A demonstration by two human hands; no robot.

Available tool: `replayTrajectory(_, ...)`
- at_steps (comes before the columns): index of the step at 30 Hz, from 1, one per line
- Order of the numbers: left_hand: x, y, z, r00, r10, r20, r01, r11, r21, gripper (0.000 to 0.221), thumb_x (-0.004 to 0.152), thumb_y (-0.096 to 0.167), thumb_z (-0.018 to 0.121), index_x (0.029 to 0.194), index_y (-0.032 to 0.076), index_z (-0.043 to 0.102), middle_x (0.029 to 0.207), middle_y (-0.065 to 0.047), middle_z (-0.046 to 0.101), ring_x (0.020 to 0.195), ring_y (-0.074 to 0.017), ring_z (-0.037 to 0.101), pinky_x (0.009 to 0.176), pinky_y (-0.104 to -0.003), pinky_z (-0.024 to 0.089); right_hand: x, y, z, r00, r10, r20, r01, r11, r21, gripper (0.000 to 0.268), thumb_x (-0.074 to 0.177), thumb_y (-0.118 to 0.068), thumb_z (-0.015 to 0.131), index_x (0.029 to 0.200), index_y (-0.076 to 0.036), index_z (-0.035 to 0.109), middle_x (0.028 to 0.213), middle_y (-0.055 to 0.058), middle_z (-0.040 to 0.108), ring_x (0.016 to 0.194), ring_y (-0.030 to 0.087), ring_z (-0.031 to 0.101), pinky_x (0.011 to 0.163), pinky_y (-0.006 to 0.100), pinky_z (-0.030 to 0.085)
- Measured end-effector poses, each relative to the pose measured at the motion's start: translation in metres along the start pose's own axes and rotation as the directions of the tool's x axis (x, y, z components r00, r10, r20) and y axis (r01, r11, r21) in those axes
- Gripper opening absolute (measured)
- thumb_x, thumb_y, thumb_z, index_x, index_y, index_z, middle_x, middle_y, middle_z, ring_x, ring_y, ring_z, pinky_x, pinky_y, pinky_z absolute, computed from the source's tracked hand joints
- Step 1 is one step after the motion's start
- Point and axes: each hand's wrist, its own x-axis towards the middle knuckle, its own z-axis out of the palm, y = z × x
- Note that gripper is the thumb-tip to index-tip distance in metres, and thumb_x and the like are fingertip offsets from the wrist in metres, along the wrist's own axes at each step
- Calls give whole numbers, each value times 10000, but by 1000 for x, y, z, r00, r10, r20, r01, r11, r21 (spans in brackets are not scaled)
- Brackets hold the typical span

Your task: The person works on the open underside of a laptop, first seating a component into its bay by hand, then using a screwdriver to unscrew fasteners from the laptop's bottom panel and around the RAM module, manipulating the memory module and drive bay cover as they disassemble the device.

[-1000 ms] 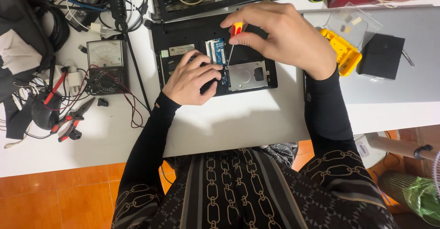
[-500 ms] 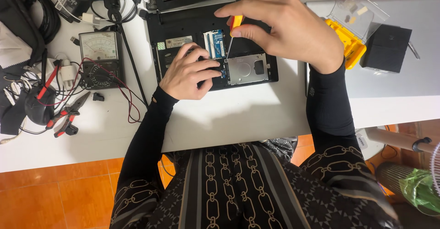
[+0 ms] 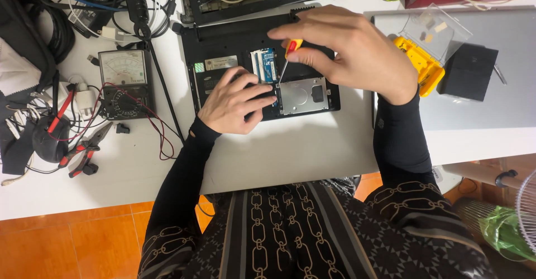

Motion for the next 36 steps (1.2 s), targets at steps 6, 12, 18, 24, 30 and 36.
replayTrajectory(6, -3, 0, 3, 1000, -4, 25, 3, 1000, 12, 244, 809, 129, 716, 1032, 86, 806, 1180, -46, 737, 1111, -229, 604, 1116, -463, 411, 8, 0, 2, 999, 36, 19, -37, 998, 50, 337, 941, -183, 856, 1254, -121, 747, 959, 103, 663, 873, 254, 622, 795, 399, 520)
replayTrajectory(12, -1, 2, 3, 998, 14, 56, -18, 997, 73, 262, 813, 166, 701, 1038, 70, 798, 1193, -52, 724, 1139, -240, 596, 1133, -485, 387, 14, -12, -2, 999, 24, 34, -28, 993, 113, 395, 934, -70, 746, 1323, -61, 679, 1156, 119, 711, 983, 278, 672, 988, 445, 532)
replayTrajectory(18, -3, 2, 7, 998, 25, 65, -31, 996, 88, 250, 829, 191, 684, 1013, 66, 797, 1224, -62, 719, 1172, -246, 587, 1146, -491, 374, 13, -15, 1, 989, 134, 66, -140, 985, 96, 278, 920, -143, 800, 1191, -114, 745, 1000, 78, 693, 915, 258, 665, 947, 414, 538)
replayTrajectory(24, -4, 2, 11, 999, 18, 51, -23, 996, 86, 242, 817, 186, 682, 994, 72, 801, 1218, -58, 721, 1176, -252, 584, 1136, -491, 374, 20, -27, -4, 996, 77, 36, -82, 980, 180, 314, 931, -102, 745, 1241, -68, 713, 1124, 107, 710, 996, 275, 670, 884, 385, 541)
replayTrajectory(30, -3, 4, 10, 998, 55, 17, -56, 993, 102, 220, 819, 172, 686, 980, 65, 792, 1178, -73, 724, 1153, -247, 600, 1121, -484, 391, 18, -25, 0, 987, 153, 53, -157, 984, 89, 271, 920, -144, 782, 1184, -95, 743, 988, 91, 703, 925, 272, 665, 819, 387, 534)
replayTrajectory(36, 0, 5, 8, 998, 56, -14, -54, 992, 111, 262, 832, 162, 691, 1052, 48, 777, 1127, -73, 744, 1122, -241, 618, 1107, -459, 403, 22, -32, -2, 993, 118, 25, -120, 985, 124, 299, 888, -137, 782, 1181, -98, 740, 1045, 113, 701, 935, 285, 674, 839, 382, 539)
